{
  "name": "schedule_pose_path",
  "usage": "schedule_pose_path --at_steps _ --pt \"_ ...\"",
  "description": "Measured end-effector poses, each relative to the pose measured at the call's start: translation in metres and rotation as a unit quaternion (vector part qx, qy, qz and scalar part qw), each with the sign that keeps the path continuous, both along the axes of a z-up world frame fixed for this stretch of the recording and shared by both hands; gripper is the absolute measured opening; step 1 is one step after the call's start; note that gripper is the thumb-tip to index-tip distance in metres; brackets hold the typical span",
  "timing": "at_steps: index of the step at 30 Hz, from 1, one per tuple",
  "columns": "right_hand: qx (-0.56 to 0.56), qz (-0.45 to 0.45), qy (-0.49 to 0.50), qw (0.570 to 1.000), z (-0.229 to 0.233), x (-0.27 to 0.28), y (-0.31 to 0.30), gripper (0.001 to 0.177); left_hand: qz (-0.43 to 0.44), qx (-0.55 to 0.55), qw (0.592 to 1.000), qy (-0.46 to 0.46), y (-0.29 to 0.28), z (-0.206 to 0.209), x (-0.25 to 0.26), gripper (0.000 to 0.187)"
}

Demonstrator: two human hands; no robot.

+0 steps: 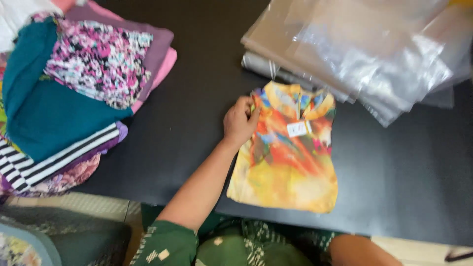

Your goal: Folding a multi-colored dress, cleaning it with a lint roller, and placing it into a plastic shipping bag.

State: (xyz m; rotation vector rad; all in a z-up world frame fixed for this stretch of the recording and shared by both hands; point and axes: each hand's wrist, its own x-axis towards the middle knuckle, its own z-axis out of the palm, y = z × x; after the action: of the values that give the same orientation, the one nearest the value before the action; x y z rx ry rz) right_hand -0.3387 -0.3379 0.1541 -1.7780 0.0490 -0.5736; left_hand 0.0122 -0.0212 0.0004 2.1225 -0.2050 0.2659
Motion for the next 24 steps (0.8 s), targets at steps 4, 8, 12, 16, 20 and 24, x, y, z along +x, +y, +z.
schedule_pose_path --at_steps 4,8,12,16,20,24 --pt "-0.103 -0.033 -0.023 0.994 0.046 0.146 0.019 0.016 0.001 0.008 1.000 0.018 0.000 -0.004 -0.002 0.033" --pt "-0.200 -0.072 -0.026 0.977 0.030 0.259 0.002 0.021 0.008 0.009 1.000 0.029 0.000 0.003 -0.001 0.036" --pt "-0.522 -0.133 0.075 0.839 -0.041 0.354 -0.042 0.068 0.016 -0.008 0.999 0.033 0.000 0.010 -0.005 0.037" --pt "-0.577 -0.111 0.236 0.774 -0.131 0.400 -0.099 0.065 0.027 -0.059 0.998 0.001 -0.002 -0.004 0.006 0.029" --pt "-0.582 -0.171 0.165 0.778 -0.153 0.410 -0.106 0.031 0.040 -0.108 0.991 -0.062 -0.003 -0.007 0.013 0.023" --pt "-0.570 -0.205 0.164 0.778 -0.145 0.404 -0.102 0.034 0.029 -0.127 0.989 -0.071 -0.005 -0.003 0.009 0.022"
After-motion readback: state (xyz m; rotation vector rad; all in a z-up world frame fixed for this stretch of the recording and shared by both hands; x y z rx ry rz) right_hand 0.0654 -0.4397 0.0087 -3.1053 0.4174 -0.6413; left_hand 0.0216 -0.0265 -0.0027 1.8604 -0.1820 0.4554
